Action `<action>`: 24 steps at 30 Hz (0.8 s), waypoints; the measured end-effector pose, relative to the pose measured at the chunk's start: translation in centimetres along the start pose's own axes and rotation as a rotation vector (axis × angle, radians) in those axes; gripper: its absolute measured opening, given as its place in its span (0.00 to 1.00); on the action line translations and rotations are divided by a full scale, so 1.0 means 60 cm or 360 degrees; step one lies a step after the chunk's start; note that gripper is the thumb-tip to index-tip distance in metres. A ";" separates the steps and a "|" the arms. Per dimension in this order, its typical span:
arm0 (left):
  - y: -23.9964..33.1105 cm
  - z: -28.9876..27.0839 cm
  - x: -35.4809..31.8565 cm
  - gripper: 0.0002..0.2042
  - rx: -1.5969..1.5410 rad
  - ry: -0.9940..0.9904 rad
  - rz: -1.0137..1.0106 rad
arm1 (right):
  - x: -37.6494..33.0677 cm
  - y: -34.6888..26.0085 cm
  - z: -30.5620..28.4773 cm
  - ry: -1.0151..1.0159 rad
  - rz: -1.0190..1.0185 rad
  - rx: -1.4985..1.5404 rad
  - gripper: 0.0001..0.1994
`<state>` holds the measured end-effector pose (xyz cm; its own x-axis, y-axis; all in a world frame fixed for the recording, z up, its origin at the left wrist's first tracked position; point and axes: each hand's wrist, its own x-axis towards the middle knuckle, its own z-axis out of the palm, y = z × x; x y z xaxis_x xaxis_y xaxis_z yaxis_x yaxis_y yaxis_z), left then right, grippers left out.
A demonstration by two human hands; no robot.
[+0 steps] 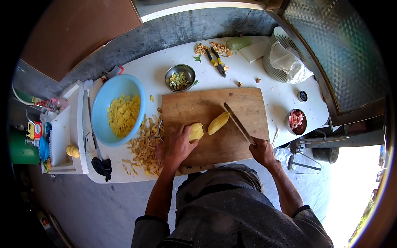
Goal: The person slices peeled potatoes into thin wedges on a wooden cutting board using a large knife. The person repeatedly transfers the sliced pieces into a blue bowl. The person also handles whole potatoes from the sink area to continue the task.
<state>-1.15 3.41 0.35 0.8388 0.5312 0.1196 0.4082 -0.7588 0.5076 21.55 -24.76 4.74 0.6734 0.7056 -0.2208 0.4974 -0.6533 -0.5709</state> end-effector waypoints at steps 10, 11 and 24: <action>-0.005 0.058 0.021 0.29 -0.0016 0.0450 -0.0281 | -0.020 -0.016 -0.010 -0.0166 -0.0042 0.0093 0.08; -0.006 0.059 0.028 0.29 -0.0043 0.0455 -0.0277 | -0.023 -0.023 -0.011 -0.0234 -0.0037 0.0088 0.10; 0.021 0.009 0.067 0.25 -0.0417 0.0060 0.0018 | -0.040 -0.029 0.012 -0.0217 -0.0192 0.0263 0.08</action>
<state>2.95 4.38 1.02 0.8267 0.5406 0.1560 0.2872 -0.6439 0.7092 18.65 -25.09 5.69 0.5291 0.8135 -0.2414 0.4659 -0.5162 -0.7186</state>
